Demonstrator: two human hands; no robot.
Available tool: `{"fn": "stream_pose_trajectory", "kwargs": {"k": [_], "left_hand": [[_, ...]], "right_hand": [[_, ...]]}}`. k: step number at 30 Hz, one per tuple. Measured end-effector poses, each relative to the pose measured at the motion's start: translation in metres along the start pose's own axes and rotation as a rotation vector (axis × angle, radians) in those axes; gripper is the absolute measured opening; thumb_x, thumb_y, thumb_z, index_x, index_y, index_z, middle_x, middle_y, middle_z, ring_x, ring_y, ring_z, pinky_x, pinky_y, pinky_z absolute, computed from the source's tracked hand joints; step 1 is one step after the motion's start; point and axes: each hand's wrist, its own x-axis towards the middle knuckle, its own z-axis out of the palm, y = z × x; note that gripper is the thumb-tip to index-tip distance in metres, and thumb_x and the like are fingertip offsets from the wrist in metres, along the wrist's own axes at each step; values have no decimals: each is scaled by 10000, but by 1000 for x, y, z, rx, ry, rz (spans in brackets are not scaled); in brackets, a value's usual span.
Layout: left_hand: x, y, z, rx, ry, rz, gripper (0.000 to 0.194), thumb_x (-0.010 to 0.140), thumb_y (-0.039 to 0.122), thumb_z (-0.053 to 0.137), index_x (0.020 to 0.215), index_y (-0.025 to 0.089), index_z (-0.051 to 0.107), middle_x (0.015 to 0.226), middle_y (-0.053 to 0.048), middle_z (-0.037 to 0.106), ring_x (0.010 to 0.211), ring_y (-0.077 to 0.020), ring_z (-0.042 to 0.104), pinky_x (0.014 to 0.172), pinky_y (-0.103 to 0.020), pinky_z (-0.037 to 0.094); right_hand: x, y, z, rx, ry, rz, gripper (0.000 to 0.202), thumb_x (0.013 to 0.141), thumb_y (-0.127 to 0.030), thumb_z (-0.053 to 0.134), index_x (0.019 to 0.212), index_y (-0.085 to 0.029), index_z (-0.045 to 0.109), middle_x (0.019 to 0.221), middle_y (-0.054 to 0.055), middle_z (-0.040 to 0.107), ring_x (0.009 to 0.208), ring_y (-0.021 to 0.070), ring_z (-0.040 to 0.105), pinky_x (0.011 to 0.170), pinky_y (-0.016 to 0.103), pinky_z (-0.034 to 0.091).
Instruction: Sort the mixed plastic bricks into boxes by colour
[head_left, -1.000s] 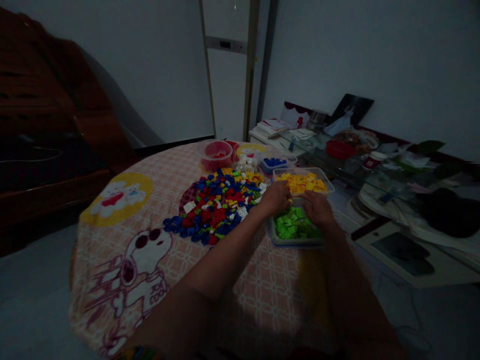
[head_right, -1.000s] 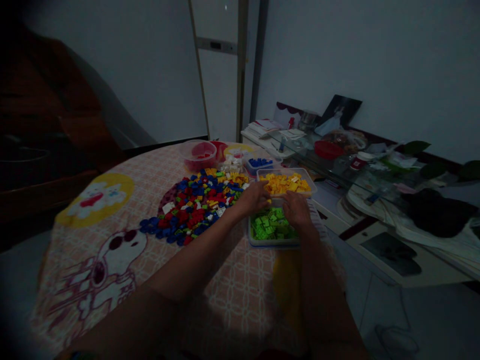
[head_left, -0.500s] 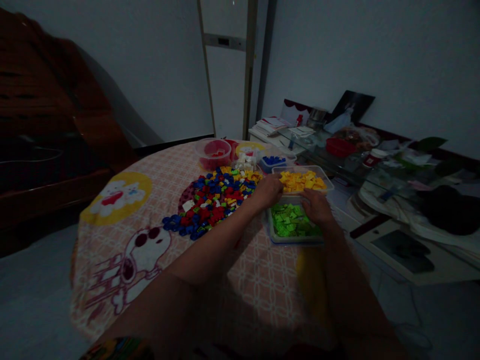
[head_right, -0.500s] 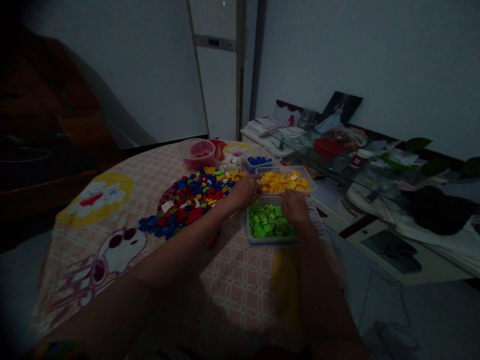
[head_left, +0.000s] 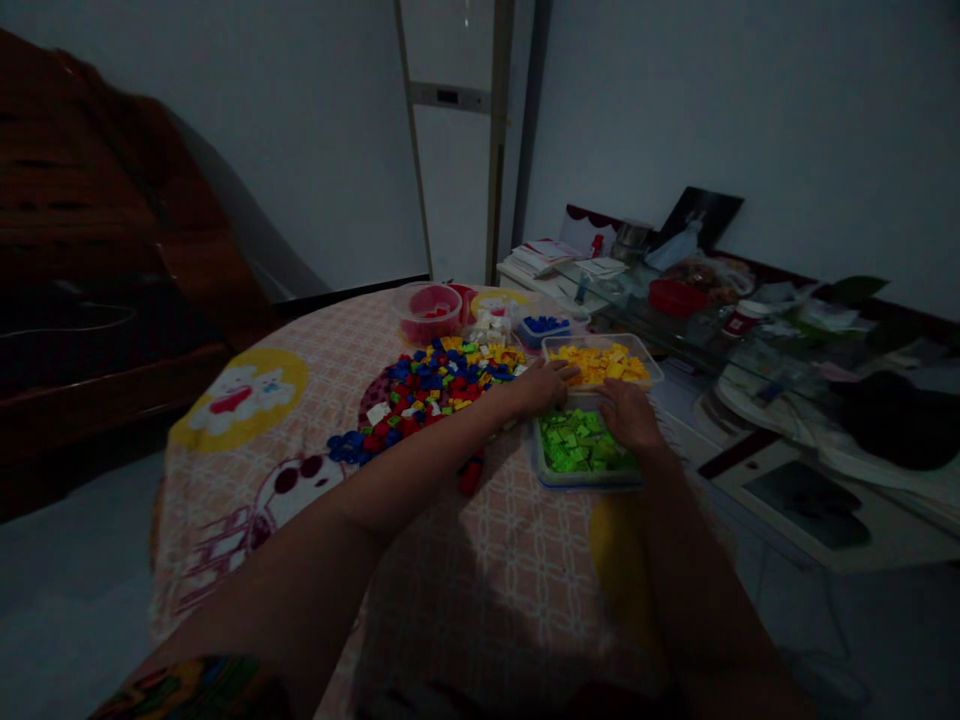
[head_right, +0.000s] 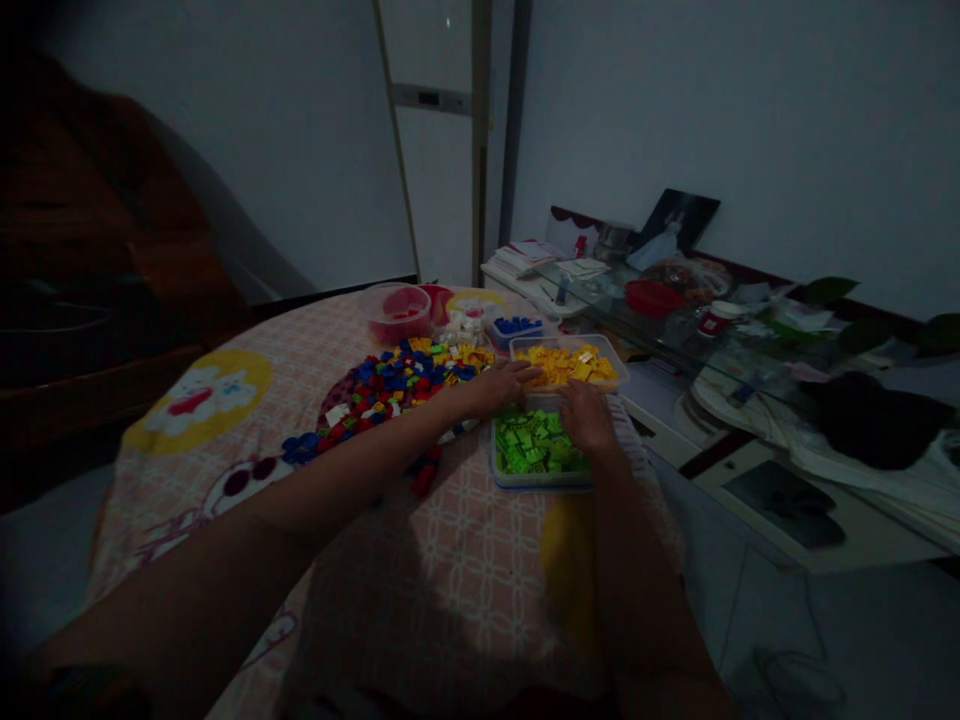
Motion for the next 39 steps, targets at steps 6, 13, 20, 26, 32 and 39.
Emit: {"fn": "stream_pose_trajectory", "kwargs": {"k": [6,13,20,26,32,39], "left_hand": [[16,8,11,132,13,63,247,927,162,501,1000,181,735,1373,-101,594,1237,-262,535,960,-398,485],[16,10,13,107,13,79,231,912,127,499,960,144,724,1188,-146,655,1141,-257,580,864,-350,522],[5,-7,-3,-129,32,147,217,820,114,647,1010,162,740,1411,-126,572,1302,-241,525,1071,-332,432],[8,-5,-12,-341,152,234,330,833,140,659,1143,242,711,1493,-65,513,1391,-208,449,1137,-361,370],[9,-14,-21,-353,207,-38,302,778,61,630,1056,144,715,1302,-129,652,1231,-220,584,1052,-346,445],[4,-32,4,-438,204,-349,217,806,143,534,834,102,745,760,-85,726,752,-180,659,759,-269,513]], "right_hand": [[-1,-1,1,3,18,14,363,890,-235,457,1152,-145,692,1273,172,654,1174,318,582,1052,489,433],[0,-2,-1,-15,-29,21,373,898,-234,458,1176,-137,686,1297,173,641,1201,317,568,1063,488,423],[0,-1,-1,-11,-34,18,381,899,-239,464,1200,-143,677,1317,172,629,1219,328,551,1046,508,430],[3,-2,-6,-20,-54,29,379,880,-209,463,1175,-153,694,1281,158,656,1163,311,592,1022,470,458],[5,-7,-12,-27,-69,46,382,876,-175,456,1161,-143,707,1285,152,659,1174,299,596,1058,452,441],[4,-5,-8,-15,-60,24,380,895,-159,415,1129,-151,714,1275,153,665,1171,298,598,1065,474,434]]}}
